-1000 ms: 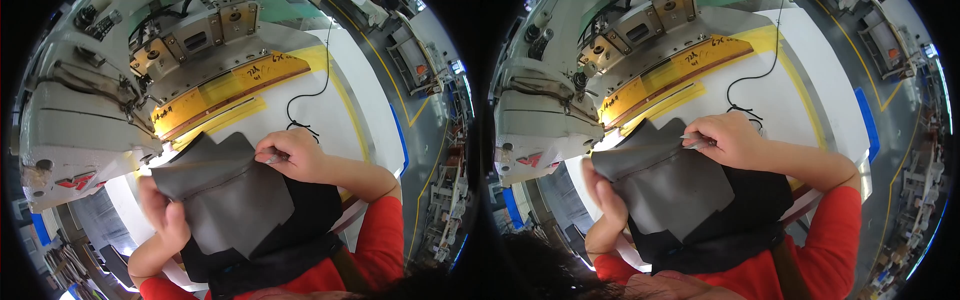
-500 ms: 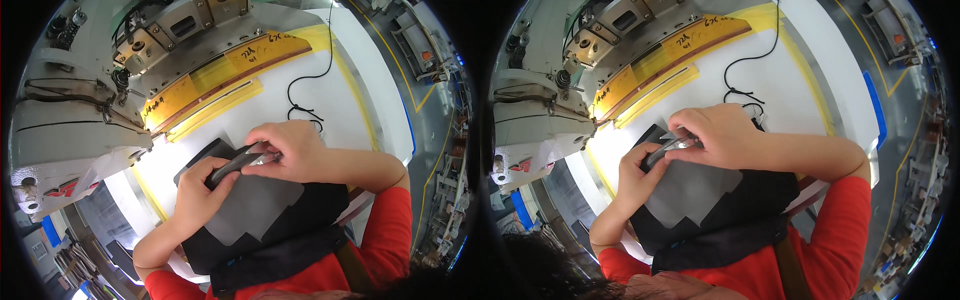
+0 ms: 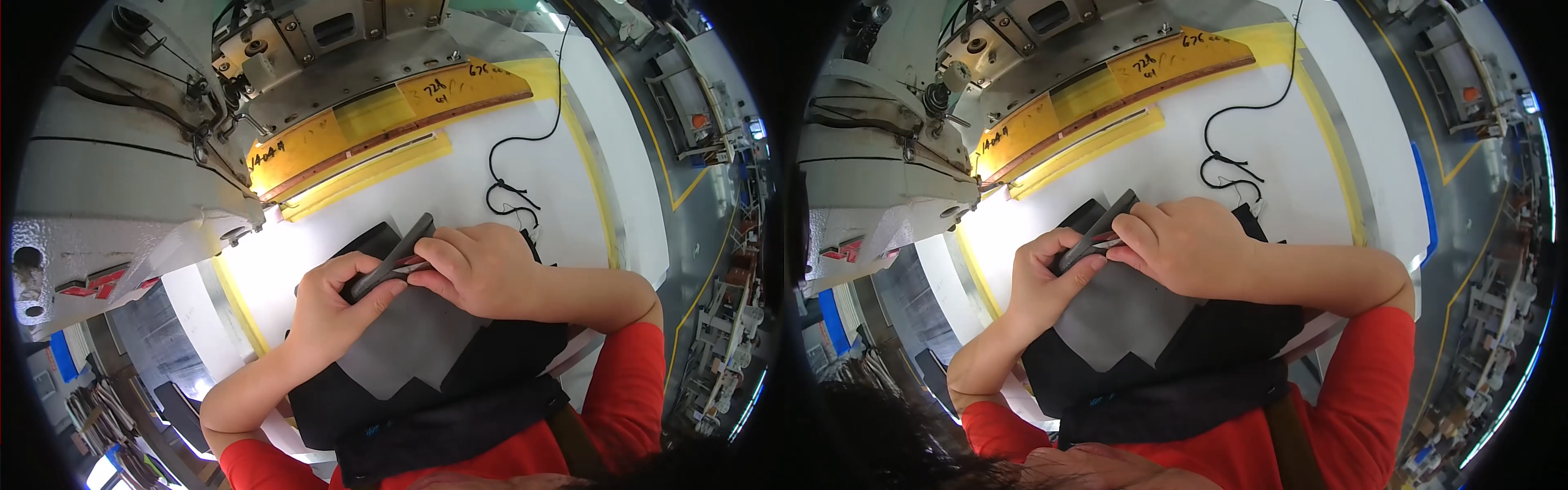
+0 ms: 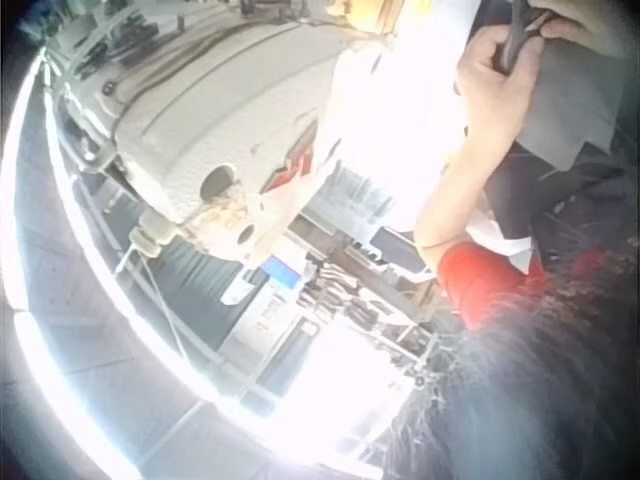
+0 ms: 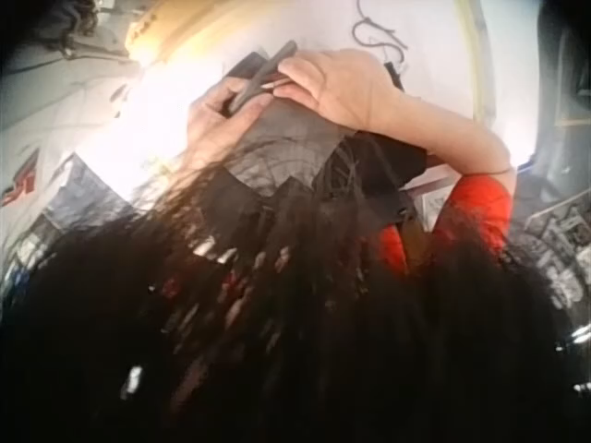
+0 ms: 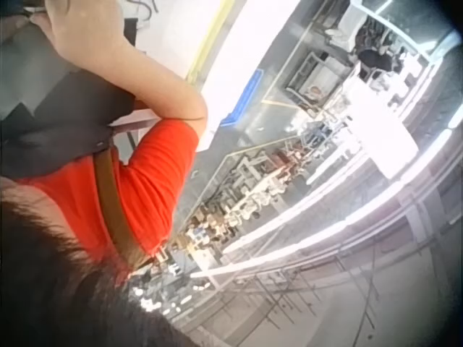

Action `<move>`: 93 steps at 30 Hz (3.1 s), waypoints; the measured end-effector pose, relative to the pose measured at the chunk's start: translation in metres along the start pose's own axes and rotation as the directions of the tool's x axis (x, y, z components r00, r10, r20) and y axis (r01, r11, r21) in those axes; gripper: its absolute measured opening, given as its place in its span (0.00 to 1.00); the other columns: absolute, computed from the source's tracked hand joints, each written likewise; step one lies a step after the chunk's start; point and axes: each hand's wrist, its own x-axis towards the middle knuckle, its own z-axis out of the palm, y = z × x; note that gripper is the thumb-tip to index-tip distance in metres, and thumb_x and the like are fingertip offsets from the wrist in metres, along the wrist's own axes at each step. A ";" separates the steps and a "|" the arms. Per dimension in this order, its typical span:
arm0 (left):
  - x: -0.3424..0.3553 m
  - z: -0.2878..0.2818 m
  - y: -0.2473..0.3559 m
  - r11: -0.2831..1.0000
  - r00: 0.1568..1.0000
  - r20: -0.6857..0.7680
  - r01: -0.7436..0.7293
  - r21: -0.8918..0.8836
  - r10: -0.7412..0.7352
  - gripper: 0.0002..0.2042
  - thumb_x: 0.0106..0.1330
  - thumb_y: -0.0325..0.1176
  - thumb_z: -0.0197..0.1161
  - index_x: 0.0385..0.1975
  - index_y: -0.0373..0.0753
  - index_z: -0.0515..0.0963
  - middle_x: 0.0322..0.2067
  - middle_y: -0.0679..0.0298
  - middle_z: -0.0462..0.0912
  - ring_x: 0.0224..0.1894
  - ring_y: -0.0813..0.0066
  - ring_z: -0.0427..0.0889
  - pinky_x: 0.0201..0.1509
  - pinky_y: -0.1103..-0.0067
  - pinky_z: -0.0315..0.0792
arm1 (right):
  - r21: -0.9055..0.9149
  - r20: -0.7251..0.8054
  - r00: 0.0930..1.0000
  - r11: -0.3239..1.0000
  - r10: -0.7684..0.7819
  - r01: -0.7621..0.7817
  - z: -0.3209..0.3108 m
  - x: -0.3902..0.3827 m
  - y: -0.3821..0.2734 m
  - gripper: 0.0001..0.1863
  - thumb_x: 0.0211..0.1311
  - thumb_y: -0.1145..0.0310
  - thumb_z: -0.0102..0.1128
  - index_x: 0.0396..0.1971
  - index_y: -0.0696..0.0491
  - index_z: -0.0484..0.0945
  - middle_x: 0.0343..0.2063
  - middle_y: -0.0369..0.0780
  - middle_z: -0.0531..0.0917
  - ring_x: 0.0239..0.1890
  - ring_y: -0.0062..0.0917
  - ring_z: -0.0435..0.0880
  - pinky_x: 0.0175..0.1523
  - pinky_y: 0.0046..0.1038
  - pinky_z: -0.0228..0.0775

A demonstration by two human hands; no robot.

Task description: Sewing and trimming black fabric parts at an industrial sewing station.

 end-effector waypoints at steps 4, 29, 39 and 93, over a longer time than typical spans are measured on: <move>0.000 0.000 -0.001 1.000 1.000 -0.002 0.000 -0.011 0.000 0.05 0.54 0.29 0.64 0.28 0.35 0.77 0.19 0.70 0.75 0.21 0.88 0.69 0.25 0.87 0.64 | -0.027 -0.004 1.000 1.000 -0.008 0.008 0.000 0.000 0.001 0.14 0.51 0.59 0.59 0.27 0.53 0.68 0.18 0.35 0.70 0.15 0.23 0.73 0.18 0.24 0.64; 0.002 0.000 -0.001 0.965 0.975 0.058 -0.219 0.142 0.212 0.03 0.55 0.24 0.59 0.27 0.32 0.75 0.20 0.61 0.73 0.21 0.75 0.70 0.26 0.82 0.63 | -0.011 0.029 0.998 0.998 -0.060 0.060 0.002 -0.005 0.000 0.16 0.47 0.61 0.63 0.30 0.54 0.69 0.18 0.34 0.72 0.17 0.24 0.74 0.19 0.23 0.64; 0.002 -0.002 -0.001 0.969 0.975 0.098 -0.209 0.133 0.197 0.04 0.55 0.23 0.58 0.29 0.32 0.75 0.21 0.62 0.73 0.22 0.76 0.70 0.26 0.83 0.63 | 0.003 0.039 0.998 0.998 -0.056 0.056 0.001 -0.005 0.002 0.15 0.47 0.62 0.63 0.30 0.54 0.69 0.17 0.34 0.71 0.16 0.24 0.73 0.18 0.24 0.64; 0.004 -0.010 0.008 0.999 0.988 0.148 -0.043 0.031 0.038 0.08 0.56 0.23 0.56 0.36 0.32 0.74 0.23 0.67 0.75 0.25 0.86 0.70 0.29 0.87 0.64 | 0.550 0.212 0.898 0.712 0.386 -0.436 -0.009 0.004 0.010 0.13 0.52 0.62 0.61 0.28 0.55 0.70 0.17 0.37 0.73 0.16 0.26 0.73 0.23 0.24 0.64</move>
